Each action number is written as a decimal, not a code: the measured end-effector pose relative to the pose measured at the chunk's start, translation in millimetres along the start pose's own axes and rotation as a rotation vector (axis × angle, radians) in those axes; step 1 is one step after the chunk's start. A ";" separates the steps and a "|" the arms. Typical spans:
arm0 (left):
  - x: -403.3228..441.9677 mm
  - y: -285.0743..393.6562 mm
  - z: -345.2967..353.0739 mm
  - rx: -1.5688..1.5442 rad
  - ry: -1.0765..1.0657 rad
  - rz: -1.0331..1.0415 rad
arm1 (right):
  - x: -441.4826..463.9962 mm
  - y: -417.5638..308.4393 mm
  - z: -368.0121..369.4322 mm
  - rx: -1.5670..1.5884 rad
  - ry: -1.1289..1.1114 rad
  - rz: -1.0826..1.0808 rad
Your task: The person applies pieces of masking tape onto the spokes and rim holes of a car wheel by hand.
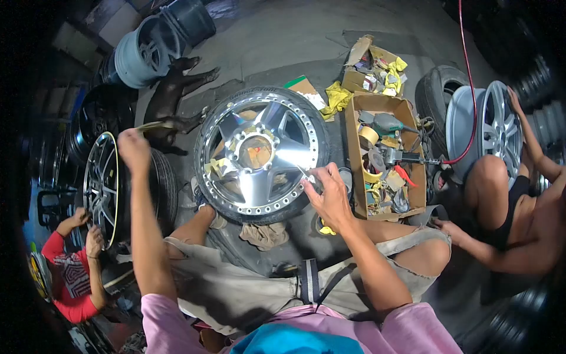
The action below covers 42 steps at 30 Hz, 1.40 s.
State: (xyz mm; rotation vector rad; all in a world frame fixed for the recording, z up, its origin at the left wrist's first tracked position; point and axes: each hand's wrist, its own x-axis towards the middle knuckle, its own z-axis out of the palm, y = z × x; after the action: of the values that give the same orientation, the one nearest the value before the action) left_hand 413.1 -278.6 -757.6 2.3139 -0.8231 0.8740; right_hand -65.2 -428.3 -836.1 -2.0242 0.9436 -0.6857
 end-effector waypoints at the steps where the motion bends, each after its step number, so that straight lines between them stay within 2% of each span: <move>1: 20.0 -26.0 -6.7 -0.168 0.018 -0.083 | 0.3 1.6 -2.5 -0.004 -0.013 0.090; 2: 33.0 -33.1 -21.7 -0.383 -0.144 -0.320 | 1.2 4.8 -4.2 -0.030 0.015 0.079; 3: 33.1 -39.3 -26.1 -0.450 -0.210 -0.367 | -1.3 14.0 0.4 -0.021 0.017 0.086; 5: 14.3 -27.0 -14.7 -0.684 -0.184 -0.199 | -3.7 37.9 12.9 0.013 0.035 0.194; 6: 11.9 -3.8 -25.4 -0.682 -0.306 -0.194 | -4.7 38.8 15.3 0.032 0.020 0.266; 7: 11.7 0.5 -19.4 -0.668 -0.370 -0.054 | -5.8 39.1 18.6 0.036 0.011 0.258; 9: -0.8 29.9 -17.3 -0.743 -0.659 -0.166 | -11.5 41.5 19.8 0.084 -0.040 0.405; 10: -15.2 48.8 -17.6 -0.775 -0.804 -0.335 | -13.1 41.9 20.8 0.080 -0.031 0.364; 11: -33.0 53.7 -7.8 -0.565 -0.753 0.019 | -13.4 44.4 21.2 0.076 -0.027 0.365; 12: -48.6 58.2 -1.8 -0.439 -0.811 0.104 | -12.2 47.0 22.8 0.069 -0.033 0.339; 17: -87.3 83.7 -4.7 -0.280 -1.123 0.038 | -10.3 42.7 27.1 0.085 -0.011 0.239; 18: -93.2 84.3 -1.9 -0.287 -1.113 0.029 | -10.4 37.2 25.6 0.064 -0.046 0.262; 20: -110.3 78.5 12.1 -0.288 -1.079 0.197 | -9.8 31.9 26.0 0.035 -0.087 0.272; 23: -130.5 67.2 33.0 -0.219 -1.154 0.099 | -14.2 33.5 27.1 -0.031 -0.125 0.151; 24: -139.0 57.6 40.4 -0.212 -1.070 0.137 | -15.2 33.0 26.0 -0.046 -0.135 0.152; 28: -143.4 22.6 28.1 -0.228 -0.999 0.078 | -12.4 30.6 25.5 -0.072 -0.146 0.155; 31: -130.6 -37.2 18.9 -0.191 -0.543 0.031 | -6.6 18.7 29.7 -0.034 -0.145 0.161; 32: -116.0 -56.2 4.6 -0.114 -0.451 -0.028 | -5.6 20.1 34.1 -0.033 -0.140 0.161; 33: -105.4 -77.7 -1.8 -0.167 -0.325 -0.208 | -4.8 23.9 40.5 -0.041 -0.096 0.105; 35: -94.4 -132.1 -13.5 -0.270 -0.412 -0.435 | -4.1 20.4 45.4 -0.054 -0.039 0.055; 37: -100.1 -147.7 -11.7 -0.259 -0.375 -0.352 | -0.8 10.8 45.9 0.056 -0.091 0.338; 39: -90.7 -114.9 -23.2 -0.433 -0.505 -0.291 | -4.3 47.4 58.3 0.047 -0.040 0.311; 40: -85.7 -96.2 -19.4 -0.660 -0.650 -0.466 | -6.9 63.0 62.6 0.068 0.012 0.345; 41: -86.1 -82.2 -6.0 -0.571 -0.696 -0.309 | -9.0 71.0 63.7 0.089 0.061 0.378; 42: -88.5 -56.5 2.2 -0.524 -0.668 -0.136 | -11.1 63.4 55.4 0.141 0.014 0.481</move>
State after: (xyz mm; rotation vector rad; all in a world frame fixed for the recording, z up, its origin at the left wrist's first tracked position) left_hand 399.5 -210.9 -836.7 2.1343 -0.9906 -0.1993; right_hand -55.7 -422.2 -920.3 -1.5850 1.2920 -0.4840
